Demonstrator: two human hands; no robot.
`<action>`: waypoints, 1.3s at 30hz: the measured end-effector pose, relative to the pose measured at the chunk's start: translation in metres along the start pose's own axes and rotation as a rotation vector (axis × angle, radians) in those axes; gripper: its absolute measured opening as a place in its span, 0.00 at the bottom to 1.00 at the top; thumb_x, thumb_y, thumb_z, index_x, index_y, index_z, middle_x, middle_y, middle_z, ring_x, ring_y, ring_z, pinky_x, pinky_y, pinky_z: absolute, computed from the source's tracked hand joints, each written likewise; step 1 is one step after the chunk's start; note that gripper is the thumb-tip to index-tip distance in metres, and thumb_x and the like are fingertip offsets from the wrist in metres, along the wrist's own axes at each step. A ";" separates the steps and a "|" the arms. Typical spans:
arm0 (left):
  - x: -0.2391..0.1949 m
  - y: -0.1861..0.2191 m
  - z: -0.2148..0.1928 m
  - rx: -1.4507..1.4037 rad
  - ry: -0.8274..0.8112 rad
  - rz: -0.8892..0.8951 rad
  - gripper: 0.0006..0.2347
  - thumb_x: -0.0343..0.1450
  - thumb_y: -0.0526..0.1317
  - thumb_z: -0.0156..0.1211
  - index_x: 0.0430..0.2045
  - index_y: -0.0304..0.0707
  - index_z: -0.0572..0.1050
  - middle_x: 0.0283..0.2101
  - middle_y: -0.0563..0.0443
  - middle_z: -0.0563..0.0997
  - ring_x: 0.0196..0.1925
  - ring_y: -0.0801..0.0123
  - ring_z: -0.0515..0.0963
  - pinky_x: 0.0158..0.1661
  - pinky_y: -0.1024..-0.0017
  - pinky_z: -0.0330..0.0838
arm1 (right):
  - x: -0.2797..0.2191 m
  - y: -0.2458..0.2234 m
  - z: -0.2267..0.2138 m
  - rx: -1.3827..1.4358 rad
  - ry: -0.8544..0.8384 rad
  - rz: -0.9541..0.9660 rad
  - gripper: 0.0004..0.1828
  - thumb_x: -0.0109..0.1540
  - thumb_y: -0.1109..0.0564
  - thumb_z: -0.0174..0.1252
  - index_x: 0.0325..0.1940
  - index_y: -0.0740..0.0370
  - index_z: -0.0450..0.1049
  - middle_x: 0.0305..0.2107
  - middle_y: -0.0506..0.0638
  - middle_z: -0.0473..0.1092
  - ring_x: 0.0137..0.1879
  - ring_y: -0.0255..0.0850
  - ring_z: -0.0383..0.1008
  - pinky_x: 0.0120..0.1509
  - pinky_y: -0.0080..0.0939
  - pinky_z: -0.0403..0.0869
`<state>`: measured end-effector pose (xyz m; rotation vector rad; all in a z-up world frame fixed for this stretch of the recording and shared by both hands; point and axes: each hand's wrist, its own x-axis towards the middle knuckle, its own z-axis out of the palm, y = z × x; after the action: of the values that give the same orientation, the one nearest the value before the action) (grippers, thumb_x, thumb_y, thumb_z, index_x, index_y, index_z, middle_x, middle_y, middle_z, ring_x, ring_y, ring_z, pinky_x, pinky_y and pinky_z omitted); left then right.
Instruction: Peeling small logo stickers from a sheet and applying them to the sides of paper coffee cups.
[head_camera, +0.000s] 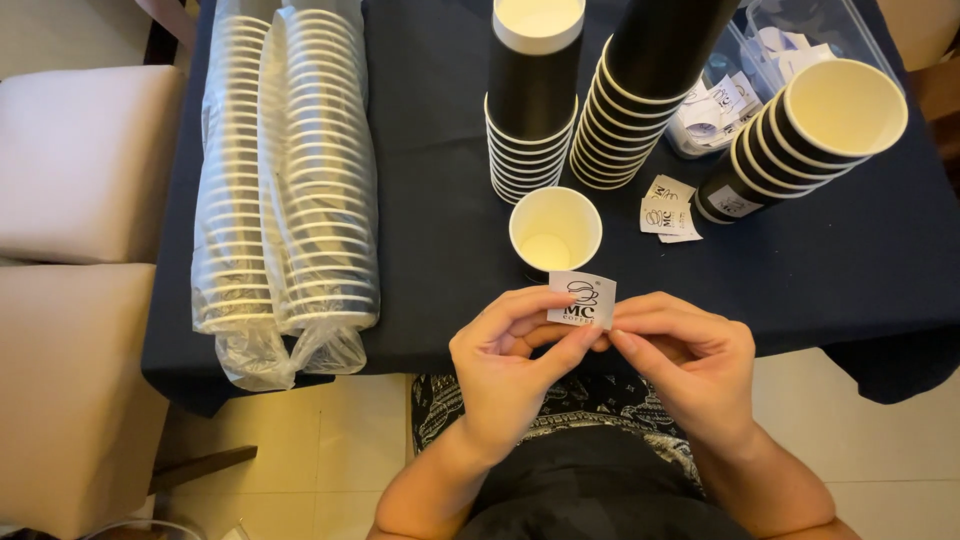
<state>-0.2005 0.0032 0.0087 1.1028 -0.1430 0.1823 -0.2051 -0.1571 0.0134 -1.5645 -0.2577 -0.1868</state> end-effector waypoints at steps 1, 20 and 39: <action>-0.001 -0.001 0.000 0.000 0.000 0.000 0.11 0.65 0.24 0.69 0.40 0.22 0.77 0.41 0.33 0.82 0.36 0.53 0.88 0.45 0.69 0.87 | -0.001 0.000 0.000 0.000 0.000 0.000 0.04 0.61 0.68 0.61 0.39 0.72 0.80 0.36 0.63 0.78 0.38 0.44 0.82 0.47 0.32 0.83; -0.006 0.000 0.001 -0.018 0.005 0.048 0.12 0.64 0.22 0.69 0.40 0.20 0.77 0.43 0.31 0.81 0.36 0.48 0.88 0.43 0.67 0.89 | -0.002 -0.007 0.002 -0.139 0.019 -0.112 0.03 0.60 0.66 0.62 0.37 0.70 0.80 0.34 0.60 0.79 0.38 0.41 0.81 0.44 0.29 0.80; -0.008 -0.002 0.001 -0.033 0.001 0.045 0.12 0.64 0.22 0.69 0.40 0.20 0.77 0.43 0.32 0.81 0.36 0.47 0.88 0.43 0.66 0.89 | -0.002 -0.008 0.004 -0.157 0.023 -0.146 0.04 0.61 0.66 0.61 0.37 0.70 0.79 0.32 0.61 0.78 0.37 0.42 0.80 0.43 0.30 0.80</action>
<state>-0.2082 0.0009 0.0060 1.0675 -0.1701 0.2202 -0.2100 -0.1536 0.0208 -1.6991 -0.3463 -0.3459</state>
